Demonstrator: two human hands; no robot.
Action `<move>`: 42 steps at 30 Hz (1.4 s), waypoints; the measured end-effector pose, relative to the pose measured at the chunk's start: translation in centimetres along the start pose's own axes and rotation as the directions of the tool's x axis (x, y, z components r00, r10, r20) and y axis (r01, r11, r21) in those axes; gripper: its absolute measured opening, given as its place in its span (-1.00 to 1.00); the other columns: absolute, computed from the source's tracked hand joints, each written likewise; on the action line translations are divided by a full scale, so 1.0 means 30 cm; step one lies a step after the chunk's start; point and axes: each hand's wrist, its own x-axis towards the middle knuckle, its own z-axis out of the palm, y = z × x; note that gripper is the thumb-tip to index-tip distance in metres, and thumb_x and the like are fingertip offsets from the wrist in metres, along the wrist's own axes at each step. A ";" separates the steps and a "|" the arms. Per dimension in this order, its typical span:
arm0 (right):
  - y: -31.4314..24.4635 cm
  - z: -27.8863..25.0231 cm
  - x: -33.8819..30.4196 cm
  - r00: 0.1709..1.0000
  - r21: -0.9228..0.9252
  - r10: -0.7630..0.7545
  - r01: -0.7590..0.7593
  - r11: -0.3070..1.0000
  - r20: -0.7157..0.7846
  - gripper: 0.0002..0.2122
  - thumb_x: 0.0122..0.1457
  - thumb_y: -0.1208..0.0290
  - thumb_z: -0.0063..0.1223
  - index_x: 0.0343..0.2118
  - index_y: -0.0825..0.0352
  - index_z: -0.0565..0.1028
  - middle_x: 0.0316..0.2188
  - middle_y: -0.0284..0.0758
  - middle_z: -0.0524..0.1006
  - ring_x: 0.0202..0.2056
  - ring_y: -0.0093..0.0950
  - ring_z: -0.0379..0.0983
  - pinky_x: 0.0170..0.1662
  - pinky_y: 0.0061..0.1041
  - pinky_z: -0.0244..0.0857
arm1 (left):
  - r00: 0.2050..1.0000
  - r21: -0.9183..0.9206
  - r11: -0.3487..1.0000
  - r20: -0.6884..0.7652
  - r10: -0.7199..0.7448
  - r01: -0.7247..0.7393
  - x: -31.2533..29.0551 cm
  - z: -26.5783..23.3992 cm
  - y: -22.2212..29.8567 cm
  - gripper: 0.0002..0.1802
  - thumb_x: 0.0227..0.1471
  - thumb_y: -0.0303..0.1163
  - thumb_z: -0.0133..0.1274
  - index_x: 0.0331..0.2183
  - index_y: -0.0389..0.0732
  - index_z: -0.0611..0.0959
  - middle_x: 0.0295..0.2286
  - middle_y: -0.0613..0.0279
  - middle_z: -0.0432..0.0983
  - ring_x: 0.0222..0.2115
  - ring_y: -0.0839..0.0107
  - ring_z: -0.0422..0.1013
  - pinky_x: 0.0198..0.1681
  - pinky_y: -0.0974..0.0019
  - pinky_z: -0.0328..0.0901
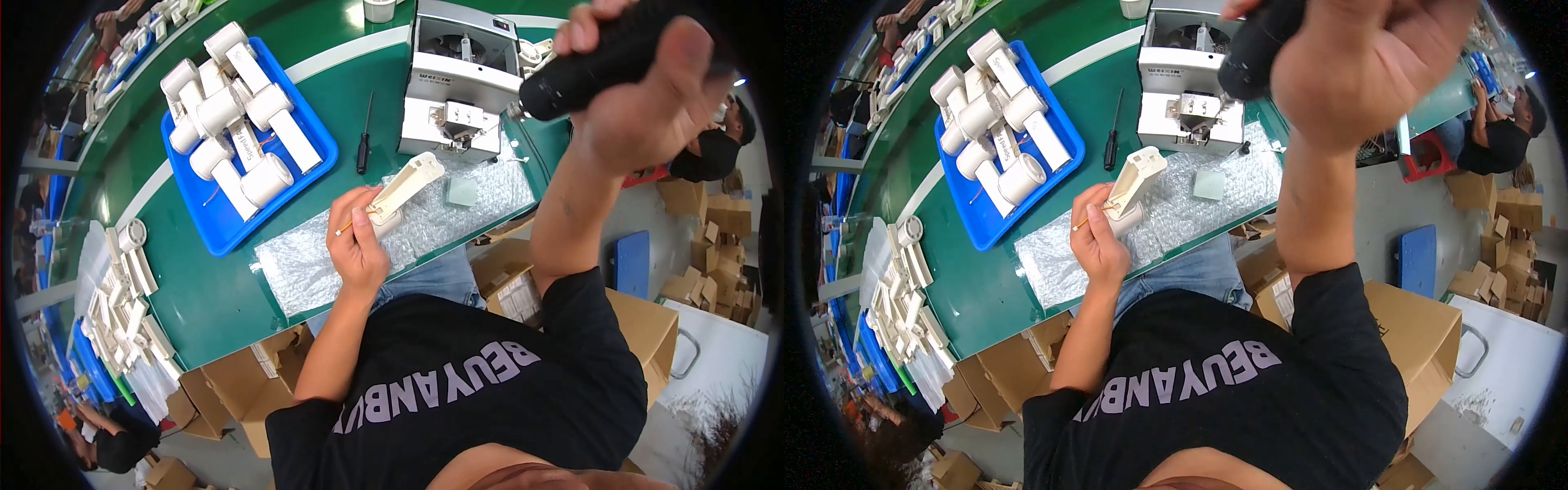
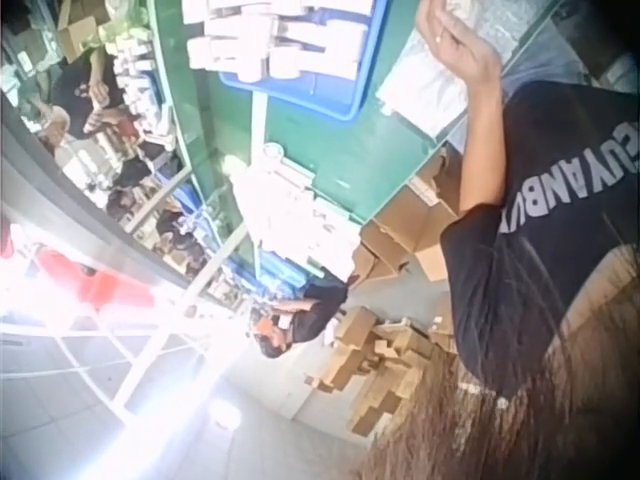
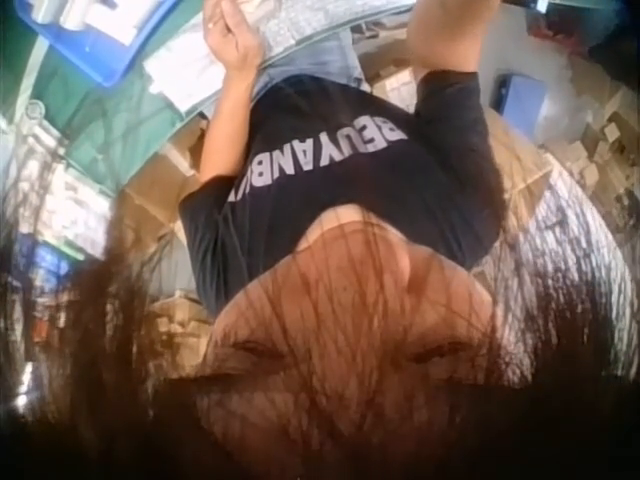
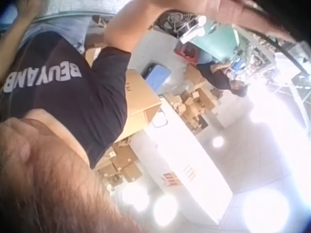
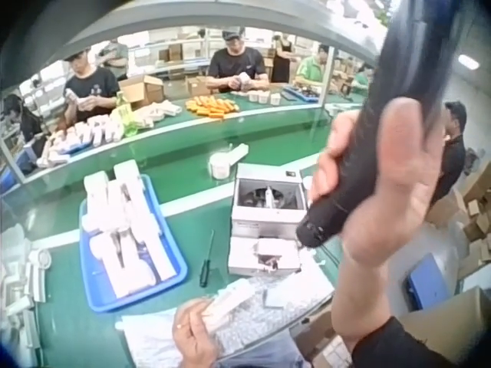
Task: Use an electric screwdriver to assemble plastic components on an electronics production line.
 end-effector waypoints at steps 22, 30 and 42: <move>0.144 0.085 0.044 0.958 0.270 -0.241 0.194 0.943 0.153 -0.73 0.29 0.33 -0.02 -0.01 0.32 0.36 -0.59 -0.39 0.45 -0.70 -0.67 0.35 -0.69 -0.72 0.29 | 0.999 0.022 0.999 0.020 -0.037 0.036 -0.005 -0.002 0.008 -0.58 0.27 -0.36 -0.29 -0.27 -0.46 0.61 -0.24 -0.01 0.50 -0.21 0.26 0.43 -0.07 0.27 0.28; 0.061 0.078 -0.021 0.954 0.210 0.300 -0.294 0.932 0.005 -0.72 0.31 0.20 -0.07 -0.07 0.27 0.30 -0.60 -0.36 0.42 -0.73 -0.63 0.34 -0.73 -0.67 0.27 | 1.000 0.041 0.999 -0.010 0.002 -0.002 -0.003 -0.002 0.001 -0.68 0.22 -0.47 -0.20 -0.26 -0.41 0.64 -0.27 -0.01 0.53 -0.24 0.21 0.44 -0.12 0.25 0.30; 0.135 -0.055 -0.059 0.801 0.703 0.102 -0.572 0.422 0.590 -0.36 0.12 -0.17 -0.02 0.03 0.32 0.25 -0.26 -0.19 0.31 -0.41 -0.50 0.30 -0.35 -0.51 0.23 | 1.000 0.012 1.000 0.004 -0.007 0.006 -0.009 -0.005 -0.010 -0.70 0.21 -0.44 -0.16 -0.26 -0.34 0.66 -0.29 0.04 0.52 -0.25 0.18 0.41 -0.13 0.24 0.29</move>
